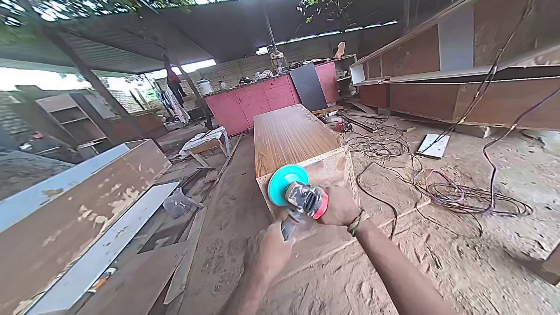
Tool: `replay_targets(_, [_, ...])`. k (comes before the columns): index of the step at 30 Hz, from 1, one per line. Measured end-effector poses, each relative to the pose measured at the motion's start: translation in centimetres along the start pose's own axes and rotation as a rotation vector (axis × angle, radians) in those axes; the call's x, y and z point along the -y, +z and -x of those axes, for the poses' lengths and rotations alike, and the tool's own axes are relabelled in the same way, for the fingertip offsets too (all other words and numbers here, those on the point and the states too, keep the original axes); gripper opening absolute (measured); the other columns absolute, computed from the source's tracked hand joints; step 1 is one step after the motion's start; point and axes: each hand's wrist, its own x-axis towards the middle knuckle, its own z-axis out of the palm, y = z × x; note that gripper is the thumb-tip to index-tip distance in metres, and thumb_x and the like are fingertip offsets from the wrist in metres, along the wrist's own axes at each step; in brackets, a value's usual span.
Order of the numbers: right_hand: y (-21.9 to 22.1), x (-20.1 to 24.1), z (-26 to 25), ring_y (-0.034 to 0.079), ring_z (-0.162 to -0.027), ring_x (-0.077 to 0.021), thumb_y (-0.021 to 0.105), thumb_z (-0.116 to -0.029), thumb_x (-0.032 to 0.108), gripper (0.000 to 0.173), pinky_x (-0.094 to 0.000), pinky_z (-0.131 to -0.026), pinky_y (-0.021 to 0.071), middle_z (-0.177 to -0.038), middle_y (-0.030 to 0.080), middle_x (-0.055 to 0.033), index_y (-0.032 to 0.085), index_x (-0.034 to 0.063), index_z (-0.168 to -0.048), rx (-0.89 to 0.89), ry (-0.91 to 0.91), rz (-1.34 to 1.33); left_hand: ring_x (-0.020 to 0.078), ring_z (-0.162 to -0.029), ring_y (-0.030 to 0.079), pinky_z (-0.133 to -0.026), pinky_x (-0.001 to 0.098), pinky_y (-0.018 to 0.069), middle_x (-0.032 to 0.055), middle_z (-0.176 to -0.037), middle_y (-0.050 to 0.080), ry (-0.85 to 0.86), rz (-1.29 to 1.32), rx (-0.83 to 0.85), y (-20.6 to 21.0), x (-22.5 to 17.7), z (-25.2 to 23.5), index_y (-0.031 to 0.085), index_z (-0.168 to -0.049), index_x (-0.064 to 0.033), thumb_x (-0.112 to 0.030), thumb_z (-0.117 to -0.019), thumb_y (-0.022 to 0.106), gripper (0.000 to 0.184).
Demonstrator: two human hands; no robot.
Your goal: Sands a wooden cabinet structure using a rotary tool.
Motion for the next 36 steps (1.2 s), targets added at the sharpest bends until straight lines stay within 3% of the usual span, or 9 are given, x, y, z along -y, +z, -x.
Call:
replay_targets(7, [3.9, 4.1, 0.5, 0.071, -0.096, -0.0386, 0.082, -0.0713, 0.039, 0.061, -0.0630, -0.075, 0.0561, -0.103, 0.072, -0.0171, 0.065, 0.0081, -0.120, 0.172, -0.080, 0.144, 0.0301, -0.085, 0.071, -0.079, 0.0568, 0.0569, 0.0121, -0.090, 0.073, -0.082, 0.352, -0.120, 10.3, 6.5, -0.3, 0.072, -0.111, -0.0085, -0.035, -0.0856, 0.081, 0.038])
replay_targets(12, [7.7, 0.2, 2.8, 0.070, -0.103, -0.0401, 0.083, -0.0710, 0.035, 0.071, -0.0646, -0.079, 0.0567, -0.116, 0.070, -0.0186, 0.061, 0.0092, -0.133, 0.246, -0.013, 0.181, 0.0302, -0.086, 0.071, -0.080, 0.0574, 0.0570, 0.0131, -0.092, 0.073, 0.014, 0.439, -0.063, 18.7, 6.1, -1.2, 0.072, -0.113, -0.0064, -0.035, -0.0841, 0.080, 0.042])
replay_targets(14, [6.8, -2.6, 3.8, 0.070, -0.106, -0.0409, 0.081, -0.0729, 0.038, 0.068, -0.0652, -0.082, 0.0562, -0.117, 0.070, -0.0197, 0.062, 0.0084, -0.131, 0.193, 0.099, 0.155, 0.0308, -0.094, 0.072, -0.084, 0.0588, 0.0577, 0.0121, -0.100, 0.075, 0.071, 0.316, -0.043, 17.9, 3.0, -2.0, 0.071, -0.118, -0.0111, -0.038, -0.0875, 0.075, 0.041])
replay_targets(17, [2.7, -6.1, 4.5, 0.070, -0.109, -0.0395, 0.079, -0.0758, 0.046, 0.066, -0.0644, -0.086, 0.0562, -0.118, 0.071, -0.0187, 0.064, 0.0095, -0.129, 0.069, 0.275, 0.092, 0.0323, -0.099, 0.073, -0.085, 0.0597, 0.0581, 0.0115, -0.106, 0.076, 0.161, 0.108, -0.042, 12.4, -3.5, -3.1, 0.070, -0.123, -0.0150, -0.047, -0.0907, 0.071, 0.045])
replay_targets(20, [-1.4, -8.9, 4.4, 0.071, -0.104, -0.0367, 0.081, -0.0723, 0.051, 0.061, -0.0647, -0.086, 0.0563, -0.109, 0.074, -0.0153, 0.070, 0.0133, -0.118, -0.060, 0.359, -0.008, 0.0325, -0.105, 0.073, -0.088, 0.0594, 0.0566, 0.0117, -0.112, 0.075, 0.221, -0.032, -0.006, 6.5, -9.1, -3.0, 0.066, -0.128, -0.0168, -0.044, -0.0910, 0.069, 0.046])
replay_targets(24, [-2.9, -10.4, 3.5, 0.071, -0.101, -0.0369, 0.085, -0.0684, 0.044, 0.054, -0.0643, -0.084, 0.0554, -0.103, 0.074, -0.0164, 0.072, 0.0087, -0.107, -0.086, 0.357, -0.086, 0.0327, -0.108, 0.071, -0.088, 0.0590, 0.0555, 0.0122, -0.114, 0.074, 0.216, -0.114, 0.050, 2.9, -11.6, -2.4, 0.066, -0.127, -0.0145, -0.043, -0.0903, 0.070, 0.046])
replay_targets(28, [-0.2, -11.6, 4.0, 0.071, -0.102, -0.0365, 0.081, -0.0694, 0.051, 0.057, -0.0647, -0.084, 0.0548, -0.103, 0.074, -0.0153, 0.072, 0.0101, -0.108, -0.010, 0.274, -0.046, 0.0331, -0.109, 0.070, -0.090, 0.0585, 0.0554, 0.0129, -0.115, 0.073, 0.159, -0.101, 0.128, 6.0, -10.5, -2.0, 0.065, -0.129, -0.0135, -0.045, -0.0919, 0.071, 0.049])
replay_targets(32, [4.9, -11.2, 4.8, 0.072, -0.100, -0.0382, 0.078, -0.0734, 0.057, 0.063, -0.0665, -0.081, 0.0559, -0.105, 0.074, -0.0165, 0.071, 0.0116, -0.117, 0.115, 0.202, 0.004, 0.0326, -0.100, 0.073, -0.086, 0.0594, 0.0569, 0.0130, -0.104, 0.075, 0.118, -0.033, 0.131, 11.9, -5.8, -1.8, 0.070, -0.121, -0.0128, -0.049, -0.0910, 0.071, 0.047])
replay_targets(36, [10.4, -8.5, 4.7, 0.071, -0.102, -0.0397, 0.078, -0.0751, 0.047, 0.064, -0.0665, -0.080, 0.0562, -0.112, 0.072, -0.0175, 0.065, 0.0092, -0.125, 0.294, 0.084, 0.097, 0.0300, -0.091, 0.074, -0.080, 0.0581, 0.0580, 0.0108, -0.097, 0.076, 0.022, 0.099, 0.077, 20.2, 0.7, -0.7, 0.071, -0.118, -0.0150, -0.047, -0.0883, 0.071, 0.043])
